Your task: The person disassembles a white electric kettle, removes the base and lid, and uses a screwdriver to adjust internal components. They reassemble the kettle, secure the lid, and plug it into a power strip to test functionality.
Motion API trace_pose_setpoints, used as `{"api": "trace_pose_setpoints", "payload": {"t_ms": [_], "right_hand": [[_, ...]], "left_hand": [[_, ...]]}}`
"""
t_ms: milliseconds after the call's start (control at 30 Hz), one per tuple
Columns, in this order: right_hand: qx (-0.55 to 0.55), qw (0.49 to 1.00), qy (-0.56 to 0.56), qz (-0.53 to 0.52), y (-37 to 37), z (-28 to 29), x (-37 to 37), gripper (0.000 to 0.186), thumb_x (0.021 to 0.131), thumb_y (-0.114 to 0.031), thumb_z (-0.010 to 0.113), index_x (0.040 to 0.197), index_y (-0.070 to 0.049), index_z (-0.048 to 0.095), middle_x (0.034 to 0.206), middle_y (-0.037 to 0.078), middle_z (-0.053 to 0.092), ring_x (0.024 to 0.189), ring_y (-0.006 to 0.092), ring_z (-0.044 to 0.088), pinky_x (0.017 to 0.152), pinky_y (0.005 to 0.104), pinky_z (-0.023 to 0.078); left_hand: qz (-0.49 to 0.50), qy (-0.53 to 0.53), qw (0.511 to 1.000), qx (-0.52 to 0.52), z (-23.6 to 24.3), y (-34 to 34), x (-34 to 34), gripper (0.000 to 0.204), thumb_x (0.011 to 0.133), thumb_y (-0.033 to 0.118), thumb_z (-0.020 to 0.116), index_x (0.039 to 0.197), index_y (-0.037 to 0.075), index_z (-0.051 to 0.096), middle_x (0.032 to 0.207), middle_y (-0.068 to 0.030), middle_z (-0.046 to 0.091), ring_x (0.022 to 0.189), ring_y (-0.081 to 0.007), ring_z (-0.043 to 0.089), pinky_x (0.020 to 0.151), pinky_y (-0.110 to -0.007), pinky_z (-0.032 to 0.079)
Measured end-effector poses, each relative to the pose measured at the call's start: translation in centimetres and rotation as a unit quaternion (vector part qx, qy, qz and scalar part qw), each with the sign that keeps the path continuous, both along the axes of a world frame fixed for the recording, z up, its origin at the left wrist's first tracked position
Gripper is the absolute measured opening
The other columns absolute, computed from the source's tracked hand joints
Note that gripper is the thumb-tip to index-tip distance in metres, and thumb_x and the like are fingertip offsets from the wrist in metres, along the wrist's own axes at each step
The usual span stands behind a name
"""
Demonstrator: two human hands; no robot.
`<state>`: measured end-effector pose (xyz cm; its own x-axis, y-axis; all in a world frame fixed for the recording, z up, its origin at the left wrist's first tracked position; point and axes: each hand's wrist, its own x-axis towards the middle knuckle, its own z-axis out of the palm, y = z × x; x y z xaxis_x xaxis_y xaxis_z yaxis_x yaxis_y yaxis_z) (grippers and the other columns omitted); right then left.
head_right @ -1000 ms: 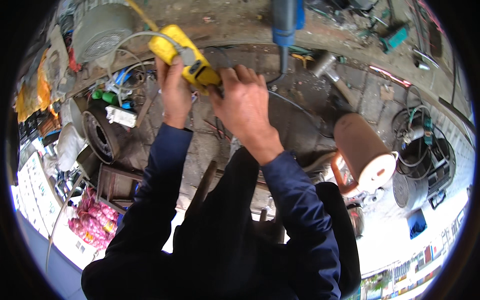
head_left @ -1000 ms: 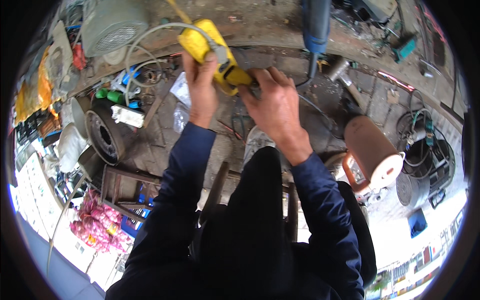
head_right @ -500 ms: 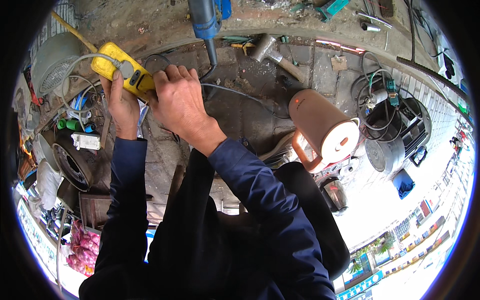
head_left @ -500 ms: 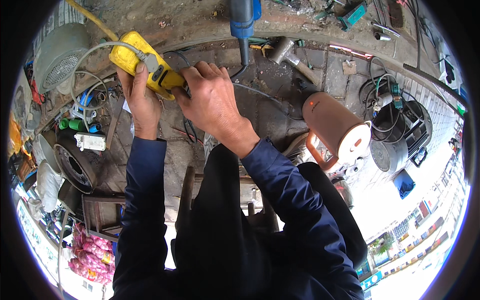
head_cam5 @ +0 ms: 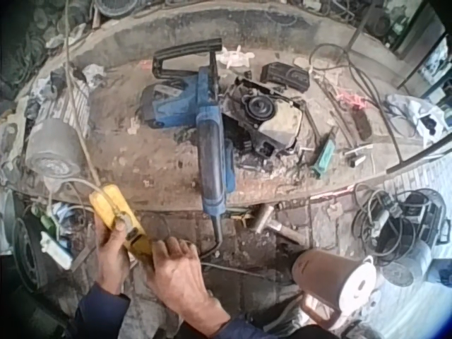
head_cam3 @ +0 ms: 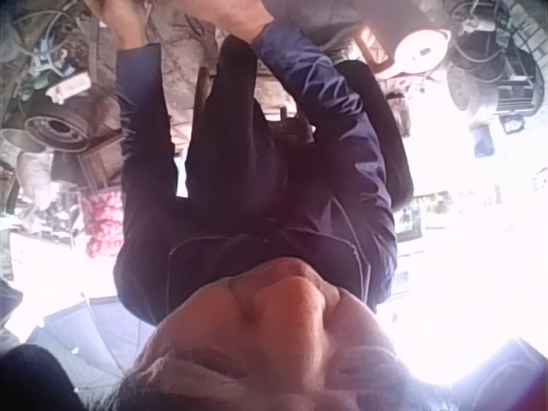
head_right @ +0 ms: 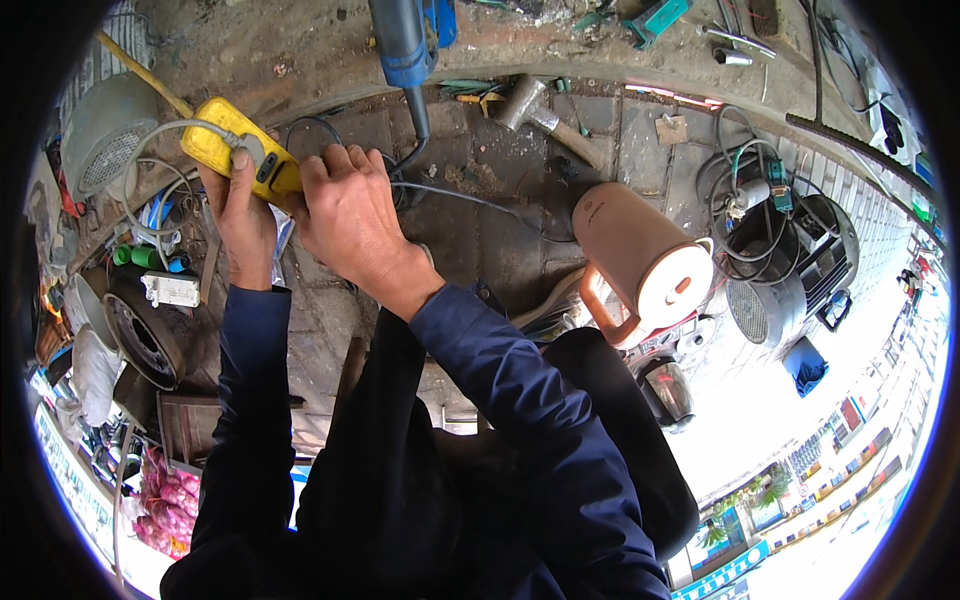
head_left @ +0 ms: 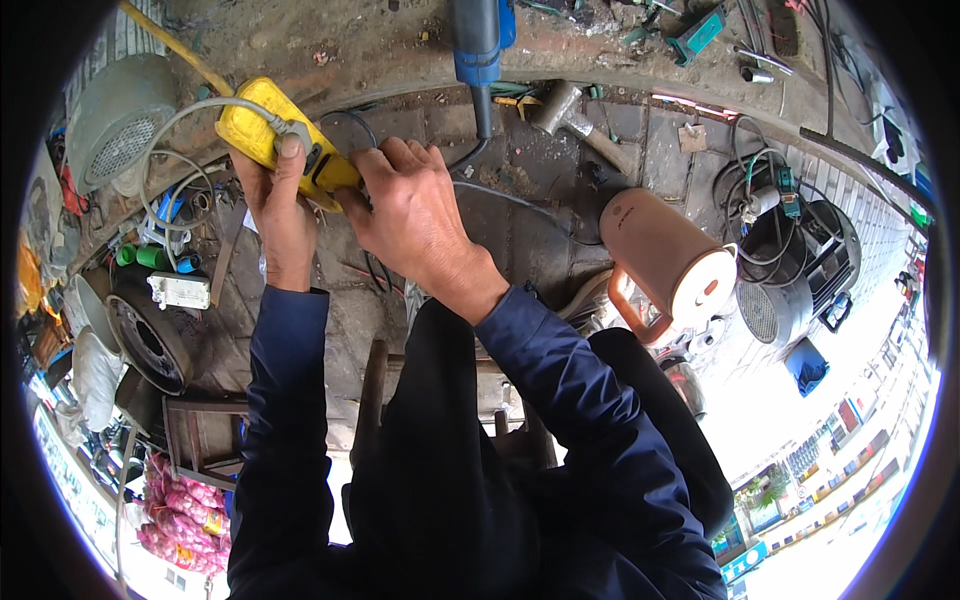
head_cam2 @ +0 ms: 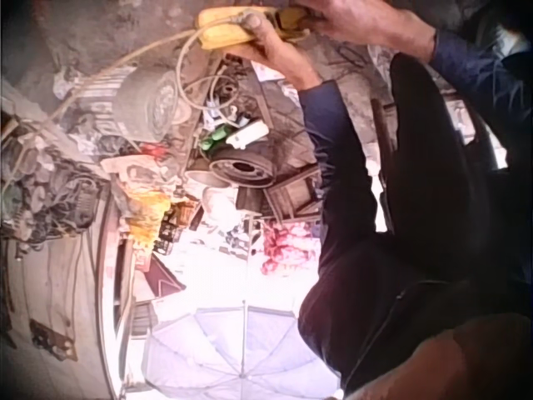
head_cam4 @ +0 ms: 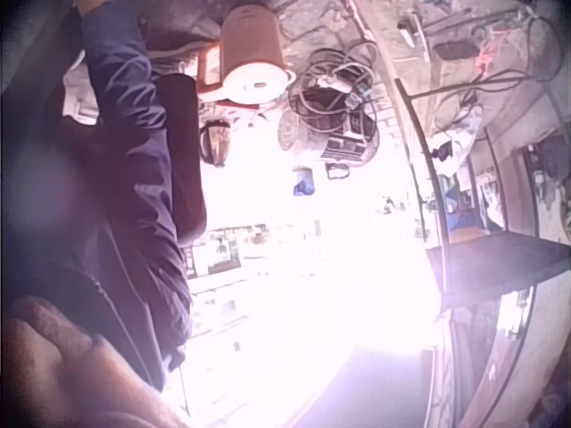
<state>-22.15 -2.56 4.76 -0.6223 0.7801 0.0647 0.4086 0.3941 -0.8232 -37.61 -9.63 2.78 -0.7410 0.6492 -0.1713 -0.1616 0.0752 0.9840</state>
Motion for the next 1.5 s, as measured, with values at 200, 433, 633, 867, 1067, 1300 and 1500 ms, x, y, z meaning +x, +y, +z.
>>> {"api": "trace_pose_setpoints", "payload": {"t_ms": [200,433,633,867,1067,1300,1500], "right_hand": [[0.001,1.000,-0.001,0.002,0.4,0.4,-0.1,0.029,0.083,-0.018,0.088,0.099,-0.001,0.071,0.093,0.016,0.067,0.095,0.0381,0.068,0.087,0.0480,0.051],[-0.009,1.000,-0.009,0.004,0.4,0.2,0.1,0.030,0.084,-0.019,0.089,0.099,0.000,0.071,0.095,0.015,0.068,0.096,0.0373,0.068,0.088,0.0490,0.051],[-0.012,1.000,-0.013,0.005,0.4,0.2,0.0,0.031,0.084,-0.019,0.089,0.100,0.000,0.071,0.096,0.016,0.068,0.096,0.0373,0.068,0.088,0.0490,0.051],[0.001,1.000,-0.012,0.004,0.6,0.3,0.1,0.031,0.084,-0.019,0.088,0.101,0.000,0.071,0.096,0.016,0.068,0.097,0.0375,0.068,0.088,0.0489,0.051],[0.020,0.999,-0.038,0.025,1.5,1.0,0.9,0.031,0.084,-0.020,0.088,0.105,-0.003,0.074,0.095,0.017,0.073,0.094,0.0390,0.071,0.085,0.0495,0.054],[0.009,0.992,-0.045,0.115,0.8,5.4,4.6,0.028,0.084,-0.014,0.086,0.108,-0.006,0.074,0.096,0.013,0.070,0.091,0.0366,0.067,0.084,0.0493,0.049],[0.020,0.983,-0.049,0.177,-4.7,3.0,4.6,0.027,0.081,-0.015,0.086,0.103,-0.007,0.071,0.095,0.014,0.066,0.092,0.0374,0.064,0.086,0.0507,0.046]], "left_hand": [[-0.016,0.024,1.000,0.000,0.5,0.7,0.5,0.068,0.110,0.021,0.066,0.168,0.010,0.034,0.140,-0.0152,0.063,0.124,-0.0282,0.064,0.111,-0.043,0.048],[-0.006,0.026,1.000,-0.003,0.6,0.8,0.7,0.066,0.111,0.021,0.065,0.169,0.010,0.034,0.143,-0.0117,0.060,0.125,-0.0256,0.062,0.111,-0.043,0.047],[-0.009,0.024,1.000,0.001,0.3,0.6,0.4,0.063,0.112,0.021,0.064,0.167,0.010,0.035,0.143,-0.0121,0.061,0.126,-0.0257,0.062,0.111,-0.042,0.047],[-0.013,0.017,1.000,0.014,-0.2,0.5,0.1,0.063,0.110,0.016,0.067,0.165,0.009,0.037,0.139,-0.0133,0.064,0.122,-0.0263,0.065,0.110,-0.043,0.050],[-0.044,0.129,0.989,-0.062,-0.3,0.0,-1.3,0.075,0.100,0.007,0.080,0.163,0.006,0.039,0.142,-0.0106,0.063,0.124,-0.0219,0.064,0.107,-0.039,0.053],[-0.049,0.119,0.988,-0.088,5.5,-3.9,-7.2,0.074,0.095,0.009,0.082,0.159,0.004,0.045,0.137,-0.0067,0.065,0.127,-0.0193,0.061,0.113,-0.036,0.048],[0.048,-0.115,0.989,0.082,15.9,-13.4,-14.0,0.066,0.101,0.031,0.071,0.156,0.000,0.051,0.131,-0.0256,0.071,0.115,-0.0416,0.073,0.104,-0.054,0.060]]}}
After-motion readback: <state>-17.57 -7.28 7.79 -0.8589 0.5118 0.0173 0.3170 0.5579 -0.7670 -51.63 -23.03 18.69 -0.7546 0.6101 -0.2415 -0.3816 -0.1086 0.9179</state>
